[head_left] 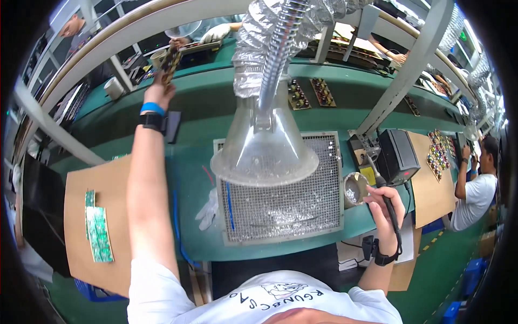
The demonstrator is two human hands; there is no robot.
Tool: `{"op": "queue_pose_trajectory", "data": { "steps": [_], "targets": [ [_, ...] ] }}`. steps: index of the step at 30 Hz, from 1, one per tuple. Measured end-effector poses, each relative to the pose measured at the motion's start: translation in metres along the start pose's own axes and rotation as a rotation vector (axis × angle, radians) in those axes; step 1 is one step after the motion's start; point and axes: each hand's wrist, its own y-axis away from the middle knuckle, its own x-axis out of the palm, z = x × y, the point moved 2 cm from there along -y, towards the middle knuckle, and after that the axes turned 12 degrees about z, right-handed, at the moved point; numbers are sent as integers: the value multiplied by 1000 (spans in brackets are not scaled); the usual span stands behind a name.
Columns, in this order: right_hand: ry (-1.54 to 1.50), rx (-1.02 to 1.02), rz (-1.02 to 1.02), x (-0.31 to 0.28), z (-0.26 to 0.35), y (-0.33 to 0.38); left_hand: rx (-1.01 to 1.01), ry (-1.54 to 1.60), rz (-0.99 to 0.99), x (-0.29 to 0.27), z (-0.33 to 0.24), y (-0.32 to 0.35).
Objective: The person picks up a circuit board, turns it over, and places it on a metal grate to solder components using a soldering iron and wire. After finishing, they place the board onto a stack on a cardboard sheet and pick up another board from a conveyor belt.
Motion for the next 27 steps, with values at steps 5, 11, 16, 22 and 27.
{"op": "queue_pose_trajectory", "data": {
  "steps": [5,11,16,22,27],
  "targets": [
    [-69,-88,32,10,-10,7,227,511,-3,95,-27,145],
    [-115,-124,89,24,-23,19,359,497,75,129,-29,338],
    [-17,-281,313,68,-17,41,328,314,60,167,12,459],
    [-93,-419,427,127,0,64,100,35,234,193,96,485],
    [88,-414,392,146,9,68,289,-562,360,203,129,485]
  ]
}}
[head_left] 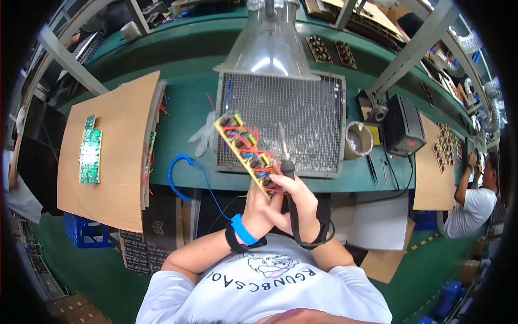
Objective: The person picks up a circuit board, turns it over, and places it on a metal grate to solder components using a soldering iron and wire. After finishing, they place the board onto a stack on a cardboard sheet and pick up another board from a conveyor belt.
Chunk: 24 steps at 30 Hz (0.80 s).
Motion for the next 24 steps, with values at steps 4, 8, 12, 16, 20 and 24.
{"op": "queue_pose_trajectory", "data": {
  "steps": [4,8,12,16,20,24],
  "targets": [
    [-11,71,-108,-6,-8,11,72,-183,111,-7,-16,-9],
    [-78,228,-255,-40,-12,10,34,166,49,-30,-5,-25],
    [-153,230,-245,-72,-48,-10,20,20,-189,-74,7,-61],
    [35,255,-375,-86,-57,-32,-26,-180,8,-82,1,-83],
    [376,349,-423,-84,-59,-9,-132,-337,4,-81,-4,-74],
    [150,485,-366,-63,-57,12,-302,-11,74,-73,7,-63]
  ]
}}
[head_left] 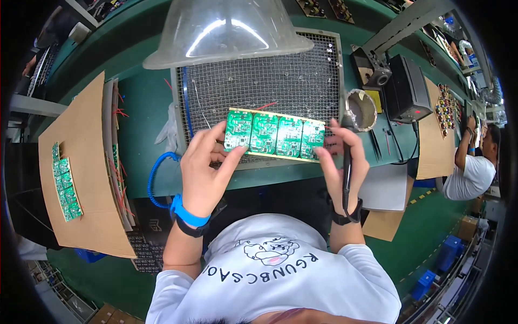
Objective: The person picks up a circuit board, turns it over, and places it on a metal grate to solder components using a soldering iron and wire. After finishing, they place the board onto a stack on a cardboard sheet and pick up another board from a conveyor belt.
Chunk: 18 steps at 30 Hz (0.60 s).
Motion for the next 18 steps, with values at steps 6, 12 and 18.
{"op": "queue_pose_trajectory", "data": {
  "steps": [6,12,18],
  "targets": [
    [-243,-35,44,11,-11,-2,41,258,-56,8,11,1],
    [-412,-202,87,7,-6,10,204,514,-279,5,1,6],
    [-119,-405,172,-5,21,1,317,559,5,-8,-35,10]
  ]
}}
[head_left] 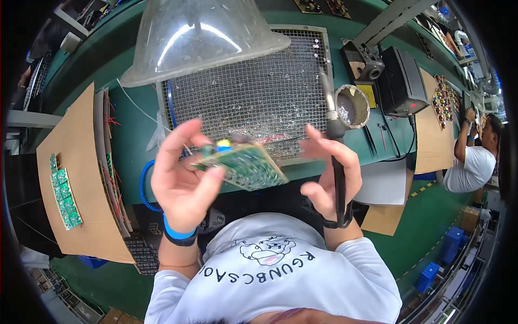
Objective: The person picks up a circuit board, turns it over, and places it on a metal grate to solder components using a soldering iron and wire. After finishing, they place the board onto a stack on a cardboard sheet and pick up another board from a conveyor belt.
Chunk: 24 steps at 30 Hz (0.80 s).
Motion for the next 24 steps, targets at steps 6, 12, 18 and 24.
{"op": "queue_pose_trajectory", "data": {
  "steps": [6,12,18,24],
  "targets": [
    [-311,74,54,4,12,-9,-136,-263,487,27,-12,-20],
    [-466,269,-393,3,-8,-3,-226,-247,229,8,10,6],
    [-495,231,-674,12,-31,-7,-348,51,-14,7,41,17],
    [59,316,-343,21,-34,-6,-271,-563,-68,-17,31,2]
  ]
}}
